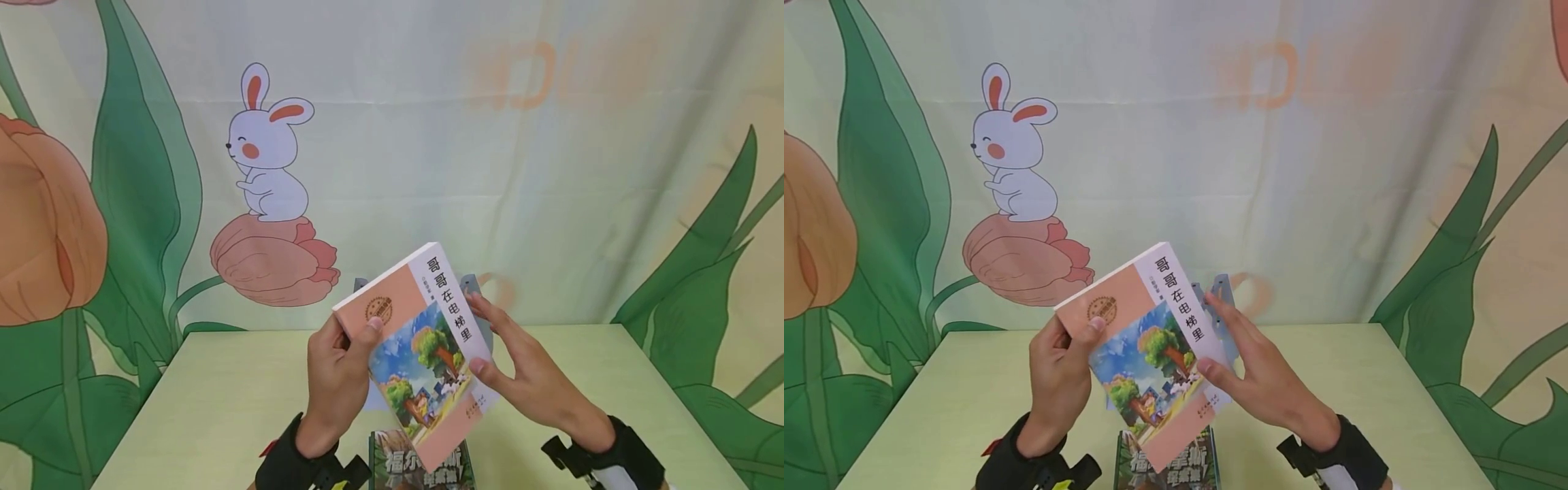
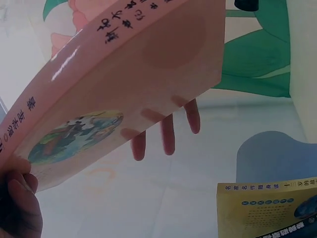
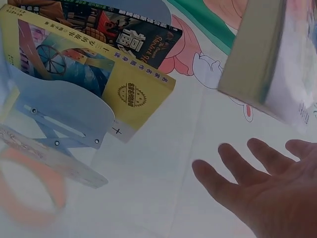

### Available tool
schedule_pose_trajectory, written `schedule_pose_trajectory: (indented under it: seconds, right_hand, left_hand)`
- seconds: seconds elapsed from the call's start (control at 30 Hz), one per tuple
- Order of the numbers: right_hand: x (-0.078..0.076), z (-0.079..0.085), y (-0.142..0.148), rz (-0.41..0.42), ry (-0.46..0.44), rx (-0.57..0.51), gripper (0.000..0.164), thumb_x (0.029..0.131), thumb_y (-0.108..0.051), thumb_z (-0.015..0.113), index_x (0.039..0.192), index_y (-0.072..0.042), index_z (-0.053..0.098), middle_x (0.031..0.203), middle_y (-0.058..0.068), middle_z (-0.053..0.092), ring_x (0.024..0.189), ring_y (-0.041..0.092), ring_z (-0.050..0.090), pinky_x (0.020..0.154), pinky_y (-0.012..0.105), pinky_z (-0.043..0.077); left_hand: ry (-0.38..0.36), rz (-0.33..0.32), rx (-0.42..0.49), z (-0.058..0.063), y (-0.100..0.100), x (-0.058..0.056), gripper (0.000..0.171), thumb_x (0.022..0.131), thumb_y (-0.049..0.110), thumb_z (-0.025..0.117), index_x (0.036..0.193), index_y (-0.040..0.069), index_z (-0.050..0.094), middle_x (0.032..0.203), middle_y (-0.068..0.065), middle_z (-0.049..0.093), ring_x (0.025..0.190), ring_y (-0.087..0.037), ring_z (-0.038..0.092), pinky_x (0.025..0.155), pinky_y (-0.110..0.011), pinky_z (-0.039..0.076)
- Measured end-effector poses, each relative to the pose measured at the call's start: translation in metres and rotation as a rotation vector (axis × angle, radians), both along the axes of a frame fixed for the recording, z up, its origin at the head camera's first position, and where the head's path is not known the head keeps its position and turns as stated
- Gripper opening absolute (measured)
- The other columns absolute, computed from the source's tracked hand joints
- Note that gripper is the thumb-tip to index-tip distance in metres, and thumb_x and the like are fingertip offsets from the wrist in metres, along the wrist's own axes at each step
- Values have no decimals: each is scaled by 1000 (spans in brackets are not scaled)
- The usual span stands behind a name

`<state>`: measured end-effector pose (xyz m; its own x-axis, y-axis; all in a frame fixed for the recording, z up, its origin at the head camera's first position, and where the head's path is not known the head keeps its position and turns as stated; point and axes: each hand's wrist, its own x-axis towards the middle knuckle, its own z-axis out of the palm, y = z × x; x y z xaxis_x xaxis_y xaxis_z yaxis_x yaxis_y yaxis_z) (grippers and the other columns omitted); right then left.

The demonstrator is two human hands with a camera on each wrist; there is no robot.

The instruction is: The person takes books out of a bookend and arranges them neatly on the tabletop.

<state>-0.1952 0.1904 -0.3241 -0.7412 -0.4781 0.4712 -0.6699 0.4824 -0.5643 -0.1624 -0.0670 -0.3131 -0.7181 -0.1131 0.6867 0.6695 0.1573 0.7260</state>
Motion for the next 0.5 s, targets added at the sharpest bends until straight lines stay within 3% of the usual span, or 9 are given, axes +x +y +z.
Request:
schedule_pose_trajectory:
  seconds: [0.2, 0.37, 0.5]
  right_hand:
    - [0, -6, 0, 35, -50, -13, 76, 97, -24, 57, 158, -33, 13, 152, 5, 45, 133, 29, 51, 100, 50, 48]
    - [-1, -9, -1, 90, -114, -34, 72, 100, -29, 53, 158, -32, 12, 146, 8, 50, 122, 24, 58, 95, 39, 52]
    - [0, -13, -3, 132, -181, -66, 71, 101, -27, 53, 158, -33, 12, 139, 11, 56, 106, 16, 63, 83, 32, 55]
  left_hand:
    - [-106, -36, 38, -2, -1, 1, 30, 97, 2, 52, 125, -4, 60, 94, -19, 68, 53, -7, 28, 54, -26, 28]
    - [-160, -48, 44, -3, -2, 1, 31, 98, 2, 51, 127, -4, 59, 109, -21, 69, 75, -3, 57, 65, -23, 40]
    - [-192, -62, 58, -5, -3, 2, 31, 98, 4, 52, 127, -4, 59, 108, -21, 69, 85, -5, 65, 69, -22, 48]
